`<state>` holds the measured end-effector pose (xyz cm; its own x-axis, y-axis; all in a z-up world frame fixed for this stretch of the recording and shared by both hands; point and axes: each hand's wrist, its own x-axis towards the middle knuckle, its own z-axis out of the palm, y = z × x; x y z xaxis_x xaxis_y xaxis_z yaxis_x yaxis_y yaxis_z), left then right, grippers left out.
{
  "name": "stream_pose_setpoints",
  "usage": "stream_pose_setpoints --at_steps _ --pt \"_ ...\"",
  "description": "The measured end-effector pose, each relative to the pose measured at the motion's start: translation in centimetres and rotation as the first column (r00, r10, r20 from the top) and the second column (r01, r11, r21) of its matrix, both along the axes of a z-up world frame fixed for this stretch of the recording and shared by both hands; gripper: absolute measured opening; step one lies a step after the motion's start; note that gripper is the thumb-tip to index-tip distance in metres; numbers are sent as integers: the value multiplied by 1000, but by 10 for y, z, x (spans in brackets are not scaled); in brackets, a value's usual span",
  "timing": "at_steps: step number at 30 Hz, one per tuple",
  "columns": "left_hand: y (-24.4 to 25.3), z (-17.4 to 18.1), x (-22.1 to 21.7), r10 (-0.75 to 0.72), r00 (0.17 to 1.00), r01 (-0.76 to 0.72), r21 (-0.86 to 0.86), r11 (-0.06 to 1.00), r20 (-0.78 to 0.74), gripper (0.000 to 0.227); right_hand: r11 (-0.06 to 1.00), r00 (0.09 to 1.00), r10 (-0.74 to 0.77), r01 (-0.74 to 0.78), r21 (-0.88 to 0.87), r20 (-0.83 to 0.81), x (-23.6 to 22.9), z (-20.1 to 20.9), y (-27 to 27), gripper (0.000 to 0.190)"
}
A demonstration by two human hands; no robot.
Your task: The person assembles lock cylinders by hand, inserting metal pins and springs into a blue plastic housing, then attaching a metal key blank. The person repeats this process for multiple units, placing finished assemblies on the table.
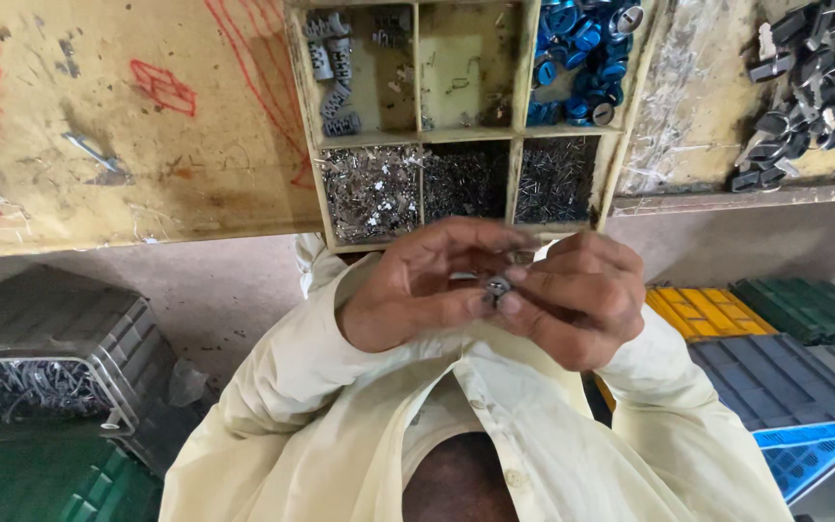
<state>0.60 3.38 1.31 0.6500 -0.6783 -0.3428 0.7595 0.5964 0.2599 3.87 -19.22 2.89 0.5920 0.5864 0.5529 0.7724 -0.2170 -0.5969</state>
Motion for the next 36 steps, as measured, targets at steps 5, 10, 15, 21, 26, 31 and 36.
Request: stream_pose_setpoints --at_steps 5,10,15,21,26,31,36 --pt "7 -15 -5 132 990 -137 116 984 53 25 966 935 38 -125 -227 -353 41 22 -2 20" --pt "7 -3 -14 106 873 -361 484 797 476 27 647 924 -320 376 -664 211 85 18 -8 18" --pt "2 3 -5 41 908 -275 522 807 416 31 666 917 -341 390 -636 206 85 9 -13 20" --pt "-3 1 7 -36 893 -229 521 823 449 31 832 889 -441 352 -429 -125 40 37 4 24" --pt "-4 -2 9 -104 858 -250 586 770 504 30 874 850 -454 367 -319 -267 4 37 17 34" --pt "2 9 11 -204 750 -398 676 620 629 31 891 836 -437 354 -283 -332 9 33 14 37" --pt "3 20 12 -380 636 -547 739 393 672 34 919 736 -385 252 -302 -557 14 33 8 26"
